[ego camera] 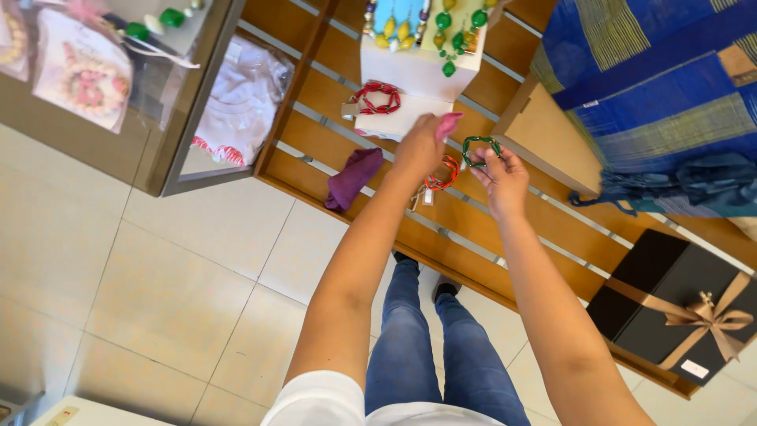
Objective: Wiping and organizing beaded bracelets and necklaces on a display shelf.
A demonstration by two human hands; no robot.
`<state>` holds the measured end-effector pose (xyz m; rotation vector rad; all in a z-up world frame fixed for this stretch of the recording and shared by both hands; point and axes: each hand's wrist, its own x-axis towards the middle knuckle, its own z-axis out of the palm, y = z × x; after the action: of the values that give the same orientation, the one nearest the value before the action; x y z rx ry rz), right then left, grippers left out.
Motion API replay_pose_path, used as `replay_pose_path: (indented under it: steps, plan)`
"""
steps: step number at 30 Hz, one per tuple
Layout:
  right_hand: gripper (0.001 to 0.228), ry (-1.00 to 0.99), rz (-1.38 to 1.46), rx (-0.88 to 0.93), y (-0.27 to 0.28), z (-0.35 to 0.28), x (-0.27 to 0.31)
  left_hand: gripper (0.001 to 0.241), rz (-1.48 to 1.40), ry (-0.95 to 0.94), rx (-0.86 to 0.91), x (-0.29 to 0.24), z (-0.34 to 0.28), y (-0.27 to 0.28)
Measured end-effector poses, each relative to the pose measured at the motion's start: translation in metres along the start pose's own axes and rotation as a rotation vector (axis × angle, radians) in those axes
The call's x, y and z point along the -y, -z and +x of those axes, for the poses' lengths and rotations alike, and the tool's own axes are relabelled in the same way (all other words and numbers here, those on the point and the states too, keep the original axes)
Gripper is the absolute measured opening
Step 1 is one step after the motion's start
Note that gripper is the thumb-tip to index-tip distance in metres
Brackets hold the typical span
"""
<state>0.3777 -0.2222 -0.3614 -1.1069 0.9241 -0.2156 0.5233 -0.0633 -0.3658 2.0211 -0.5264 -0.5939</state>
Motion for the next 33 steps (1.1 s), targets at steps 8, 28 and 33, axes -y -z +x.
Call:
replay_pose_path:
  steps: [8,28,33]
  plan:
    - [0.029,-0.039,-0.038,0.008,0.018,-0.024,0.017,0.045,0.347,0.161,-0.012,0.013,0.024,-0.029]
    - [0.028,-0.102,-0.104,0.328,0.100,-0.180,0.069,0.032,-0.358,0.042,-0.432,-0.176,-0.234,-0.047]
    - [0.029,-0.126,-0.076,0.360,0.120,-0.221,0.084,0.041,-0.094,-0.278,-0.273,-0.234,-0.268,-0.039]
